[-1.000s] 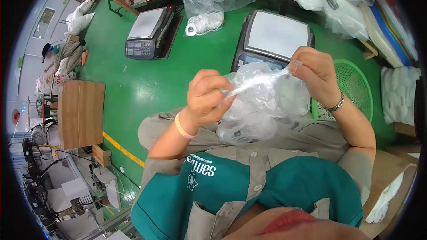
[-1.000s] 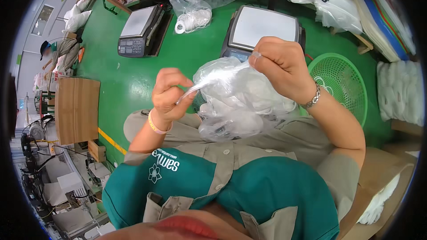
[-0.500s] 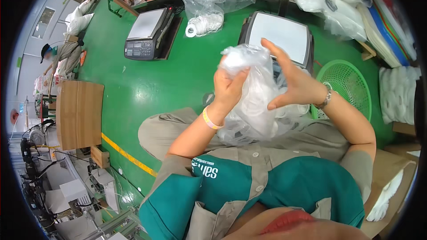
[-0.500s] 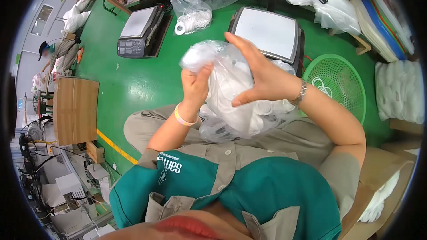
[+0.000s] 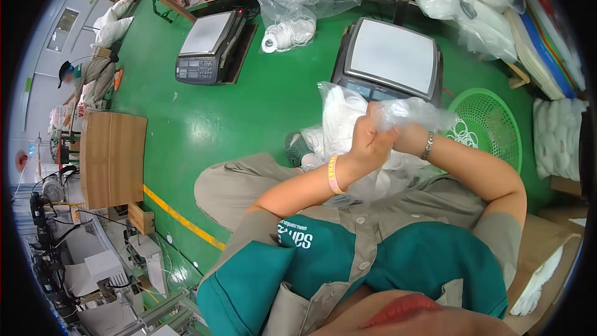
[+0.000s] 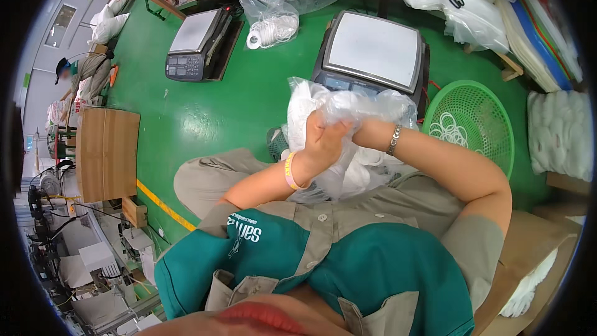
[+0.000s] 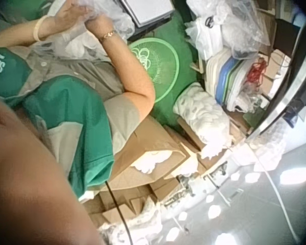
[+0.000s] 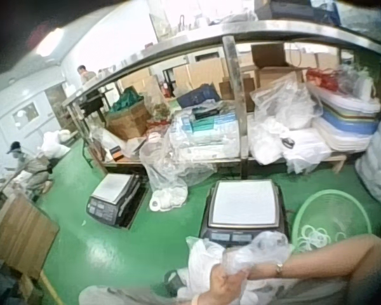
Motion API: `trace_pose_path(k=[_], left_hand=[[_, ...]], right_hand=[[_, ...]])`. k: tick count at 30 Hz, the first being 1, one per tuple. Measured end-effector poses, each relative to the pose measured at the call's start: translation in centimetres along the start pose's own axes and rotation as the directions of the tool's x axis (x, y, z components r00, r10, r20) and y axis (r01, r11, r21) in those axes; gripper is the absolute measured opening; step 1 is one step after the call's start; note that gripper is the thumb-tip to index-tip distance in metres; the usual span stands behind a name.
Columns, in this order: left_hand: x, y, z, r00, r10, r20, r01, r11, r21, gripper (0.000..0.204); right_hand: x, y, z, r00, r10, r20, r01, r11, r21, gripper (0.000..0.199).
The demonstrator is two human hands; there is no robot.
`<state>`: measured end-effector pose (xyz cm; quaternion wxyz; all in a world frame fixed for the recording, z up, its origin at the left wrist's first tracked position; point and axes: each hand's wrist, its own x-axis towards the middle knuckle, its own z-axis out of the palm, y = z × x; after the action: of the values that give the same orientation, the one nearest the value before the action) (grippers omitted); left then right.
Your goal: Weighing and packing white plastic rings into bags.
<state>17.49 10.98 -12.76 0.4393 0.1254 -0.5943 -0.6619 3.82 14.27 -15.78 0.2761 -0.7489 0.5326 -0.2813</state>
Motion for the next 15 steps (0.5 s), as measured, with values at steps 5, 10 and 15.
trace_pose_path(k=[5,10,15], left_hand=[[-0.8,1.0,0.0,0.982,0.036,0.187,-0.03,0.999,-0.033,0.017],[2.2,0.9,-4.4,0.511,-0.326,0.795,-0.444,0.692,0.569,0.041],[11.9,-4.6,-15.7,0.742,-0.542,0.395,-0.188,0.398,0.898,0.046]], right_hand=[[0.7,-0.8,-2.2,0.998,-0.031,0.049,0.031,1.0,0.0,0.013],[-0.2,2.4,-1.6,0.797,0.281,0.535,-0.101,0.935,-0.341,0.041],[-1.7,4.9,-1.8,0.738,0.254,0.625,0.005,0.924,-0.382,0.067]])
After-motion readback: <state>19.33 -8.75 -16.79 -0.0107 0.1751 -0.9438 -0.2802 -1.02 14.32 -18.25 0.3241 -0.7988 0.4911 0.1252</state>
